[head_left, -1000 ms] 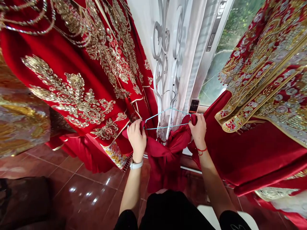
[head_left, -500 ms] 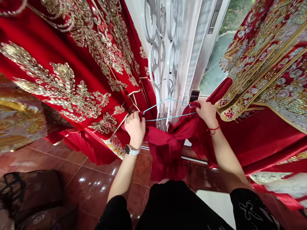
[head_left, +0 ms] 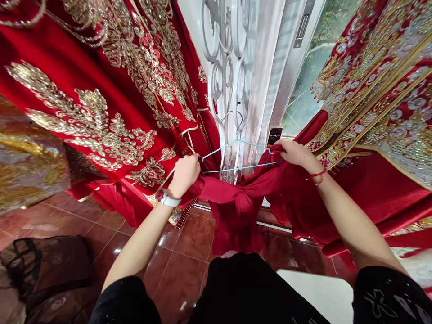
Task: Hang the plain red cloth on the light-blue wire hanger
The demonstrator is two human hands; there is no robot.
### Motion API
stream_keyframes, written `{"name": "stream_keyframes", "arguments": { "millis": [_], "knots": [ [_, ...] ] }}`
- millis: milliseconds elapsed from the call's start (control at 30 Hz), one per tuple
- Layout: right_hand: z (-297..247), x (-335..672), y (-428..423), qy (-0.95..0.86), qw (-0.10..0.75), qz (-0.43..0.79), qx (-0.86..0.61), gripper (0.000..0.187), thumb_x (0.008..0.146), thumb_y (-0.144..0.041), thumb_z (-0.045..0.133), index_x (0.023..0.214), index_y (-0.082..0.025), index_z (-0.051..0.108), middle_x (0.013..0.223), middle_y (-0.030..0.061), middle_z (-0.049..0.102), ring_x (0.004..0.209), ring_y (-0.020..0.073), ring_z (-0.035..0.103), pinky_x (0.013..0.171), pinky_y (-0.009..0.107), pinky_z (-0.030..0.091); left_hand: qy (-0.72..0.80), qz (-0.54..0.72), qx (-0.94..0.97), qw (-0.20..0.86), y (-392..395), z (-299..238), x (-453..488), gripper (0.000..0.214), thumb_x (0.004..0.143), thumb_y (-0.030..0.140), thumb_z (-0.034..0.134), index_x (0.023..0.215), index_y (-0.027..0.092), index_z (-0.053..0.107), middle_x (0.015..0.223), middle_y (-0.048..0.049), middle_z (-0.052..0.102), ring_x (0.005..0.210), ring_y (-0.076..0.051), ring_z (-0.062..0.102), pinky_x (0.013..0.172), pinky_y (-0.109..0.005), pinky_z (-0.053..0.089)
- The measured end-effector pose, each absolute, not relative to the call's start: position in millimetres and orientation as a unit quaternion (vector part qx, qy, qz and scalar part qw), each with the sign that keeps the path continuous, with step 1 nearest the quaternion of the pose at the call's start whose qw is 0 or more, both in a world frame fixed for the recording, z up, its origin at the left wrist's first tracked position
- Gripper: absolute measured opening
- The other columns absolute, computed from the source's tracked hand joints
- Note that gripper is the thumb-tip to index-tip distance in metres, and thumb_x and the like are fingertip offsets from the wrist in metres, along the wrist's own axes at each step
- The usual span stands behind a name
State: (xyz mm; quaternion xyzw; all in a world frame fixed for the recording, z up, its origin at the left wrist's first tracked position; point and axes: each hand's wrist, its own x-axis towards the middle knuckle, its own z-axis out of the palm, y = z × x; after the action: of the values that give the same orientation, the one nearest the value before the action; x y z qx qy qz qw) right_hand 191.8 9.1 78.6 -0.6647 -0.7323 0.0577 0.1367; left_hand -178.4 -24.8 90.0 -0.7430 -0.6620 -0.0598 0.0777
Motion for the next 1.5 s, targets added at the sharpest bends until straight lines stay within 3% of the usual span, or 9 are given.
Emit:
{"name": "stream_keyframes", "arguments": {
  "millis": [133, 300, 400, 567, 733, 967, 1167, 1300, 1500],
  "knots": [
    [82, 230, 16, -0.734, 0.208, 0.3, -0.573, 0.038, 0.071, -0.005, 0.055, 0.099, -0.02, 0.076, 0.106, 0.0043, 0.078, 0.096, 0.021, 0.07, 0.088, 0.03, 0.055, -0.644, -0.135, -0.753, 0.0, -6, 92, -192, 0.035, 0.087, 0.01, 0.044, 0.107, 0.014, 0.073, 0.101, -0.0158, 0.077, 0.098, -0.028, 0.072, 0.091, -0.038, 0.052],
    [56, 244, 5, -0.531, 0.377, 0.445, -0.615, 0.041, 0.065, -0.005, 0.055, 0.099, -0.021, 0.072, 0.085, 0.0016, 0.075, 0.067, 0.0157, 0.066, 0.059, 0.025, 0.054, -0.565, -0.372, -0.707, -0.207, 17, 80, -214, 0.033, 0.074, 0.003, 0.051, 0.087, 0.017, 0.078, 0.094, -0.0097, 0.079, 0.097, -0.026, 0.07, 0.099, -0.035, 0.05],
    [26, 233, -7, -0.388, 0.483, 0.514, -0.593, 0.053, 0.058, -0.004, 0.052, 0.105, -0.023, 0.067, 0.076, -0.0026, 0.072, 0.058, 0.0135, 0.063, 0.053, 0.023, 0.051, -0.505, -0.514, -0.594, -0.358, 29, 57, -230, 0.033, 0.067, 0.002, 0.057, 0.082, 0.02, 0.079, 0.078, -0.0066, 0.076, 0.088, -0.025, 0.071, 0.084, -0.03, 0.055],
    [-31, 199, -33, -0.312, 0.57, 0.515, -0.559, 0.054, 0.056, -0.014, 0.054, 0.108, -0.025, 0.064, 0.071, -0.0053, 0.069, 0.051, 0.0125, 0.057, 0.047, 0.021, 0.043, -0.523, -0.602, -0.331, -0.505, 21, -10, -248, 0.046, 0.063, 0.001, 0.059, 0.102, 0.019, 0.076, 0.066, -0.001, 0.068, 0.062, -0.017, 0.065, 0.065, -0.025, 0.053],
    [-72, 166, -52, -0.357, 0.599, 0.439, -0.567, 0.032, 0.061, -0.031, 0.061, 0.09, -0.02, 0.07, 0.075, 0.0005, 0.071, 0.058, 0.0155, 0.06, 0.053, 0.025, 0.044, -0.538, -0.608, -0.224, -0.54, -28, -64, -239, 0.043, 0.063, 0.008, 0.062, 0.104, 0.018, 0.067, 0.071, 0.0028, 0.069, 0.06, -0.011, 0.062, 0.066, -0.022, 0.052],
    [-71, 133, -57, -0.45, 0.629, 0.26, -0.578, 0.024, 0.072, -0.04, 0.065, 0.081, -0.019, 0.073, 0.088, 0.0082, 0.076, 0.086, 0.025, 0.068, 0.086, 0.04, 0.054, -0.494, -0.6, -0.336, -0.532, -72, -70, -212, 0.033, 0.062, 0.023, 0.082, 0.093, 0.018, 0.071, 0.089, -0.0024, 0.074, 0.087, -0.018, 0.069, 0.088, -0.03, 0.053],
    [-52, 118, -78, -0.516, 0.601, 0.215, -0.571, 0.027, 0.087, -0.04, 0.055, 0.095, -0.019, 0.07, 0.099, 0.01, 0.076, 0.093, 0.0249, 0.068, 0.091, 0.04, 0.052, -0.506, -0.47, -0.514, -0.509, -83, -72, -213, 0.026, 0.068, 0.019, 0.063, 0.093, 0.018, 0.073, 0.101, -0.0058, 0.074, 0.099, -0.022, 0.067, 0.099, -0.037, 0.049],
    [-40, 113, -86, -0.551, 0.575, 0.192, -0.573, 0.032, 0.092, -0.036, 0.046, 0.104, -0.02, 0.071, 0.111, 0.0105, 0.076, 0.101, 0.0249, 0.069, 0.095, 0.039, 0.05, -0.534, -0.393, -0.622, -0.416, -87, -81, -214, 0.026, 0.065, 0.012, 0.056, 0.087, 0.019, 0.07, 0.098, -0.0051, 0.071, 0.105, -0.023, 0.064, 0.107, -0.042, 0.044],
    [-27, 112, -88, -0.533, 0.575, 0.175, -0.595, 0.033, 0.092, -0.035, 0.044, 0.102, -0.019, 0.071, 0.11, 0.0113, 0.076, 0.096, 0.0253, 0.07, 0.089, 0.038, 0.051, -0.581, -0.201, -0.707, -0.349, -96, -96, -205, 0.062, 0.053, 0.001, 0.07, 0.111, 0.023, 0.073, 0.117, -0.0067, 0.056, 0.115, -0.026, 0.059, 0.108, -0.04, 0.046]
  ]
}}
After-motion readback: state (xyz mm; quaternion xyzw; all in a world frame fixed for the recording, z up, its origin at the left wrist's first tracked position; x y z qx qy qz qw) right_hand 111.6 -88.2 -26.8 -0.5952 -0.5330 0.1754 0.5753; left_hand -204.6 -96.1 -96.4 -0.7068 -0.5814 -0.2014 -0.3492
